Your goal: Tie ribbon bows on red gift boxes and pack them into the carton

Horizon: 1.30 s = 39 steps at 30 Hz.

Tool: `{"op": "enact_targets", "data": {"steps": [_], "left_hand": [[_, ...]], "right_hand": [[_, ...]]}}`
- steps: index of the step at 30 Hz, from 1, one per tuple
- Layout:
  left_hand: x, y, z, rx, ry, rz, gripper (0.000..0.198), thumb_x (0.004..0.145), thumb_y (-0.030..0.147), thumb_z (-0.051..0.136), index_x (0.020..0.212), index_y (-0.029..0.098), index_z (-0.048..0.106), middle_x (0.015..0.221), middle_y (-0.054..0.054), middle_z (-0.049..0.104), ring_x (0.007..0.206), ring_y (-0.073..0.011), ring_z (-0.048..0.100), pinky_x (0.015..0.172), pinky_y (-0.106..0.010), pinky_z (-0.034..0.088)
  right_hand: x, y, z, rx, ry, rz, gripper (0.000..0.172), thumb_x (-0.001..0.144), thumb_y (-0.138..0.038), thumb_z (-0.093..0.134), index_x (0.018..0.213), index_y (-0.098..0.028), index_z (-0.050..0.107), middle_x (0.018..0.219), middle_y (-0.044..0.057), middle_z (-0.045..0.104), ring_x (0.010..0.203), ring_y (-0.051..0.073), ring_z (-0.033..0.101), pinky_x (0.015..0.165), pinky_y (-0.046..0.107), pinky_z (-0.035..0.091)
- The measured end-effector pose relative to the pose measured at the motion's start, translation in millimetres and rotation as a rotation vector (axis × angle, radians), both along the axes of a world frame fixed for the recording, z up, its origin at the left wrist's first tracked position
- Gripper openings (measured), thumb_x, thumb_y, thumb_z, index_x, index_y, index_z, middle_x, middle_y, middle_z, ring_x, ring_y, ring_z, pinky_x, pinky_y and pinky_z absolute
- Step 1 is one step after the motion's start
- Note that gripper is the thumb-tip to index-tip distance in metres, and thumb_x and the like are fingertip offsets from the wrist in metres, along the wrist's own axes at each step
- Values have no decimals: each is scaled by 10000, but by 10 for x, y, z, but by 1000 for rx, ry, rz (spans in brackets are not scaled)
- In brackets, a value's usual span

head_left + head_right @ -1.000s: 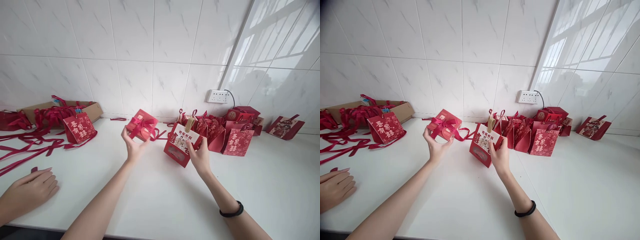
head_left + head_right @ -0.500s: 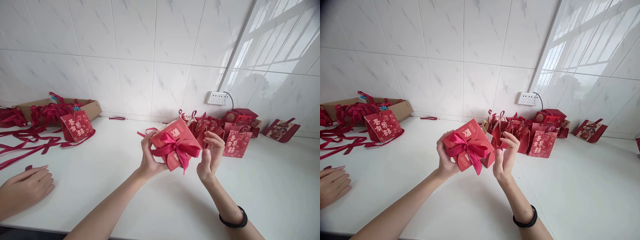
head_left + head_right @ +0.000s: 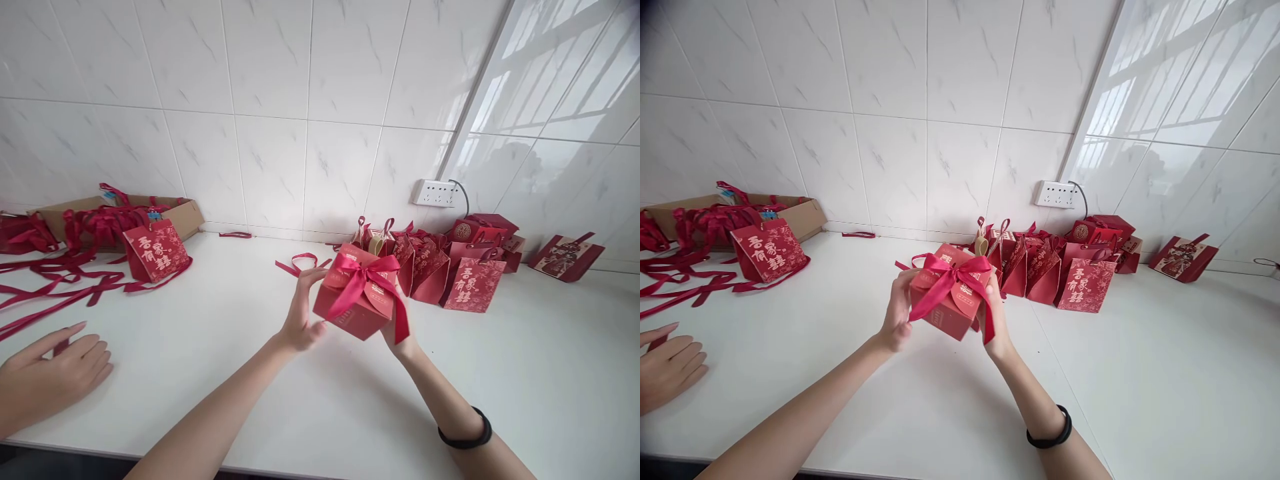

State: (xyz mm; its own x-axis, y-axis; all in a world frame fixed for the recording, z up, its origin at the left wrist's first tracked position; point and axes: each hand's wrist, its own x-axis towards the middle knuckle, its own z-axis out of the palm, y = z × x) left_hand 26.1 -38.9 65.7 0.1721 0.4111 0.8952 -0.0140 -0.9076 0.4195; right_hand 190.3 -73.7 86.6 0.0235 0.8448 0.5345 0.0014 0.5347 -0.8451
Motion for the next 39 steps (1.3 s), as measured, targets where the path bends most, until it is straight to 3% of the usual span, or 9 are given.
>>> {"op": "enact_targets", "data": {"steps": [3, 7, 14, 17, 20, 24, 29, 34, 39], "left_hand": [[-74, 26, 67, -116, 26, -119, 639, 789, 683, 416, 1278, 273, 380, 1248, -116, 455, 1147, -302, 498, 976, -501, 429], [-216, 58, 50, -41, 244, -160, 954, 687, 674, 579, 1433, 308, 109, 1393, -139, 340, 1226, -342, 445, 1029, -554, 376], [-497, -43, -96, 168, 373, 218, 1083, 591, 445, 759, 1440, 264, 112, 1276, -163, 425, 1147, -378, 469, 896, -541, 480], [-523, -133, -125, 124, 398, 290, 1058, 616, 423, 740, 1437, 249, 95, 1279, -173, 396, 1164, -380, 457, 891, -544, 482], [-502, -197, -183, 115, 451, 311, 1043, 629, 389, 728, 1430, 240, 78, 1301, -188, 359, 1214, -379, 416, 914, -549, 468], [-463, -206, -259, 134, 475, 327, 1042, 618, 341, 730, 1410, 221, 64, 1314, -194, 316, 1255, -389, 366, 970, -577, 416], [-464, -180, -272, 97, 478, 362, 926, 664, 242, 692, 1394, 198, 123, 1329, -202, 302, 1302, -364, 317, 1009, -558, 392], [-512, -160, -258, -25, 409, 226, 849, 685, 398, 682, 1369, 178, 228, 1368, -205, 311, 1316, -367, 313, 1035, -566, 356], [-469, -135, -269, -206, 286, 278, 629, 789, 423, 591, 1267, 169, 272, 1356, -218, 382, 1273, -305, 417, 1023, -506, 386]], "right_hand": [[35, 10, 5, -16, -84, 24, 533, 875, -604, 304, 1258, -261, 445, 1246, 87, 554, 1129, 282, 549, 895, 414, 485], [56, 23, -81, -9, -154, 127, 412, 892, -517, 367, 1176, -257, 514, 1219, 66, 559, 1163, 256, 513, 961, 413, 441], [46, 9, -69, -36, -198, 231, 354, 862, -438, 493, 1182, -286, 505, 1248, 63, 551, 1157, 240, 525, 927, 415, 470], [27, -20, -21, -17, -222, 196, 337, 858, -447, 520, 1153, -285, 527, 1216, 69, 555, 1148, 232, 527, 918, 405, 478], [-16, -16, -35, 1, -271, 121, 271, 813, -482, 579, 944, -248, 614, 1149, 77, 546, 1120, 232, 531, 906, 394, 486], [-81, 14, -94, -1, -266, 35, 311, 746, -515, 638, 684, -215, 588, 1113, 81, 541, 1131, 242, 514, 907, 409, 477], [-110, 45, -106, -19, -271, 11, 355, 731, -537, 638, 648, -201, 563, 1145, 99, 558, 1146, 251, 510, 928, 438, 446], [-102, 102, -136, -14, -306, -13, 381, 733, -568, 618, 649, -200, 568, 1182, 116, 559, 1167, 259, 501, 948, 435, 425], [-66, 143, -187, -36, -357, 8, 358, 765, -537, 599, 656, -197, 564, 1246, 118, 527, 1200, 259, 479, 1003, 448, 364]]}}
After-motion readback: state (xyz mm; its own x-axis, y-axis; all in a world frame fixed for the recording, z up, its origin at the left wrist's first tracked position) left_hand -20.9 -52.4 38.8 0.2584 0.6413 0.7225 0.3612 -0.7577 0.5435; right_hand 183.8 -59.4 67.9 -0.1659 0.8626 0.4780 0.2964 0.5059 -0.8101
